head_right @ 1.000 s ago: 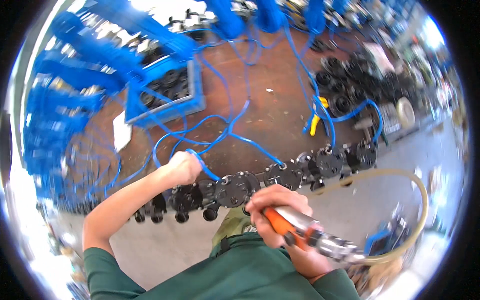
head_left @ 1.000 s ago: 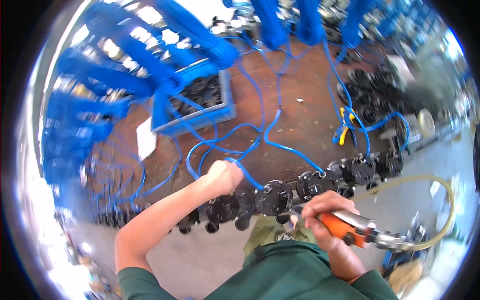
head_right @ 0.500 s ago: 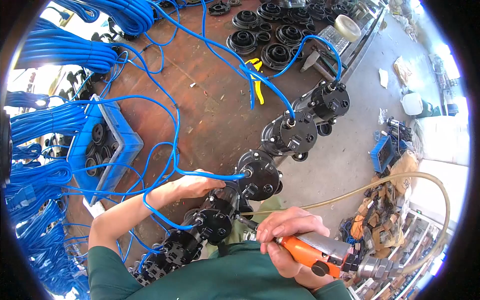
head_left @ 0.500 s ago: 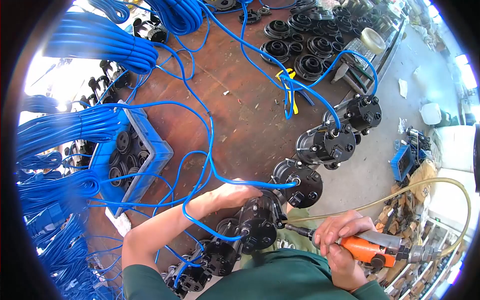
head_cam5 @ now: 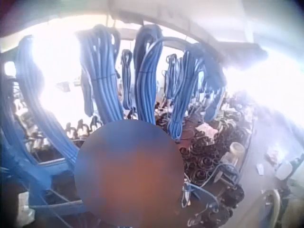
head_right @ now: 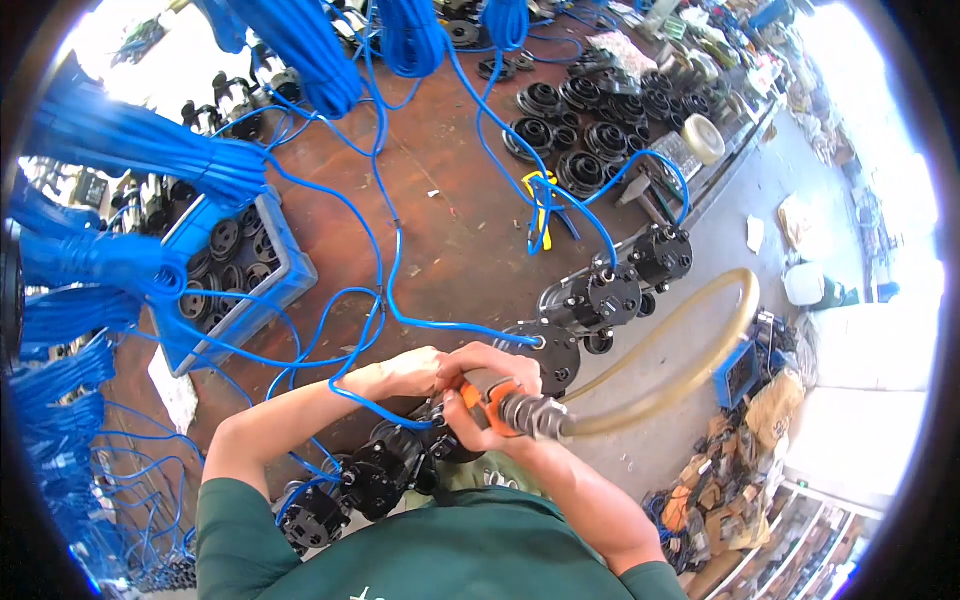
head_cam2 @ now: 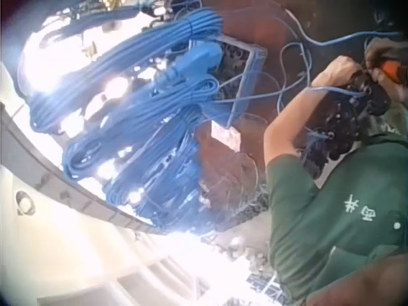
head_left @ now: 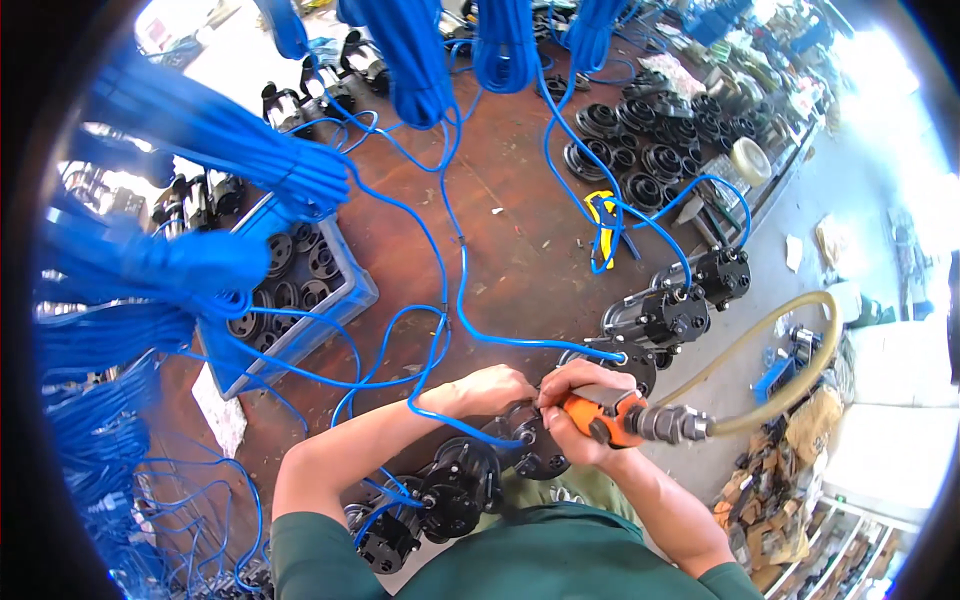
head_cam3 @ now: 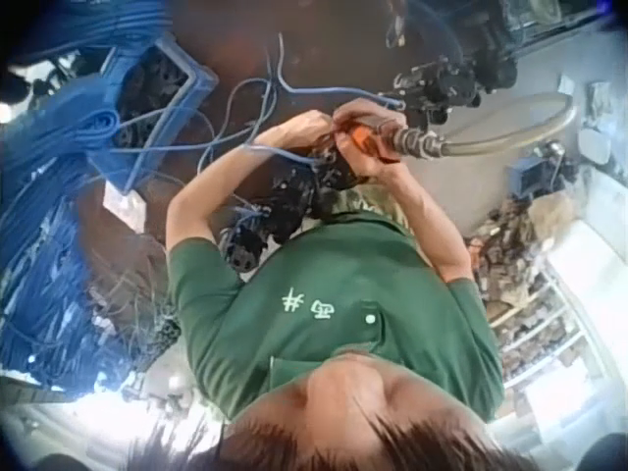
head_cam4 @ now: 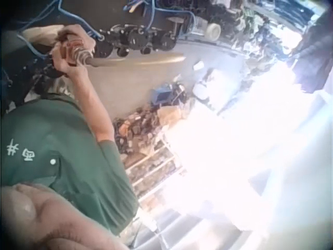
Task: The person assembles electrical pumps by retrieving metal pins from a bin, inserting them into the pump housings, and then securing them using a pneumatic driver.
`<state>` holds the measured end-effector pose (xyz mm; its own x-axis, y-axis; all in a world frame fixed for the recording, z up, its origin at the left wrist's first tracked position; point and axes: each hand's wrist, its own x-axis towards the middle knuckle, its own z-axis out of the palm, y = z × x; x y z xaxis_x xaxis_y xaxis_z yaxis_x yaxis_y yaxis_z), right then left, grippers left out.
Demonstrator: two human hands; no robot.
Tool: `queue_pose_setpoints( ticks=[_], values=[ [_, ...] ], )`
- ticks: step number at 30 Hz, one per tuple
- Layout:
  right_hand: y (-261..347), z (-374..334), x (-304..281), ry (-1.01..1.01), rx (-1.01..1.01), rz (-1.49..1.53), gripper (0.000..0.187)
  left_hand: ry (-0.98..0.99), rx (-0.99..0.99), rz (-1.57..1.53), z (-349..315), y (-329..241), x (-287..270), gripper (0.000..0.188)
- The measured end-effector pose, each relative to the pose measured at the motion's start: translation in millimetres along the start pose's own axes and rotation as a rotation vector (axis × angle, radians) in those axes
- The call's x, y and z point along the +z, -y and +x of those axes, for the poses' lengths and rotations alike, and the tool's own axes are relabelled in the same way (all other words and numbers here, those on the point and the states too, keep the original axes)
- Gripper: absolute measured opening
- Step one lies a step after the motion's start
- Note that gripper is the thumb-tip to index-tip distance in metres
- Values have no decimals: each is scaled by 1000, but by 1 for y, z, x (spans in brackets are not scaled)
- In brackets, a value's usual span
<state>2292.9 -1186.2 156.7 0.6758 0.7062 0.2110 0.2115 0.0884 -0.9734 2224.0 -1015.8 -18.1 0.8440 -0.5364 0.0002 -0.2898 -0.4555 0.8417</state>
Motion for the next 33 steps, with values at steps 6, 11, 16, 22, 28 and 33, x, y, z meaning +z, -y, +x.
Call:
queue_pose_setpoints(
  ticks=[6, 11, 16, 22, 28, 33],
  values=[
    [-22, -6, 12, -21, 134, 147, 21, 21, -6, 43, -3, 0, -1, 14],
    [-14, -6, 21, 29, 141, 121, 26, -122, 54, 62, -7, 10, 14, 22],
    [-19, -10, 17, 99, 104, 69, 29, 54, 44, 173, -4, 2, 4, 17],
    [-18, -11, 27, 63, 106, 13, 31, -3, -53, 143, -12, -8, 3, 20],
    [-12, -15, 31, 22, 78, 60, 35, -264, -327, -206, -102, 6, 53, 27],
    [22, -19, 28, -7, -15, 30, 41, -342, -311, -60, -94, -10, 63, 19]
  ],
)
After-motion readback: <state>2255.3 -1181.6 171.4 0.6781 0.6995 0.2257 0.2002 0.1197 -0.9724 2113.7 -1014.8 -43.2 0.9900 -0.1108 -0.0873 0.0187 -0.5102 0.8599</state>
